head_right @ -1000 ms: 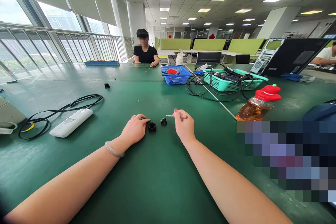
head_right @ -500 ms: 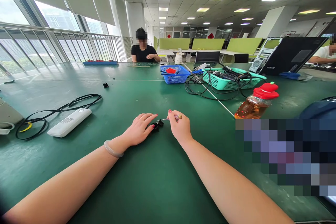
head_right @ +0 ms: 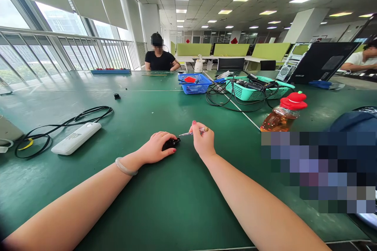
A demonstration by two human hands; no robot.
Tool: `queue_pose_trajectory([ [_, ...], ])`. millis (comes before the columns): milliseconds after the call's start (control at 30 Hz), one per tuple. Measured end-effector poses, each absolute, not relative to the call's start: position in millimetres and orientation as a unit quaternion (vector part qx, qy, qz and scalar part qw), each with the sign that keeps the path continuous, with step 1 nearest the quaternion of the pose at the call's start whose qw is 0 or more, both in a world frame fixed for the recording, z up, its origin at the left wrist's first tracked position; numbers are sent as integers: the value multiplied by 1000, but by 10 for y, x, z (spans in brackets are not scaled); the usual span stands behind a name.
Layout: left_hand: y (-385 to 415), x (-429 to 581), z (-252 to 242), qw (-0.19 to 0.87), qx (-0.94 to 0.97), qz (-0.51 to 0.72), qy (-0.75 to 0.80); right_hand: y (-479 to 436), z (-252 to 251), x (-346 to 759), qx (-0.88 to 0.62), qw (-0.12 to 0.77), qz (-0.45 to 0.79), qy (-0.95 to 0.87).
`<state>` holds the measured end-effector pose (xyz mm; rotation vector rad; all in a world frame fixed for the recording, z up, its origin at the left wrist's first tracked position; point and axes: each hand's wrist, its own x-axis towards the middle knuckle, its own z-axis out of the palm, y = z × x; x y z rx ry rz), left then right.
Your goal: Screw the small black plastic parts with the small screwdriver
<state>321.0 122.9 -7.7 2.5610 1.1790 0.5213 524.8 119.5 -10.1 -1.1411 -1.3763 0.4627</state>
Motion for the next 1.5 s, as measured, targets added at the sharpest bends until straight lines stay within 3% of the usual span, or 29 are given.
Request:
queue_pose_trajectory([
  [1100, 1049, 3249, -121, 78, 903, 144, 397, 1104, -75, 5195, -461, 559, 88, -684],
  [1500, 372, 1976, 31, 73, 838, 129, 525, 1079, -50, 5174, -449, 554, 63, -698],
])
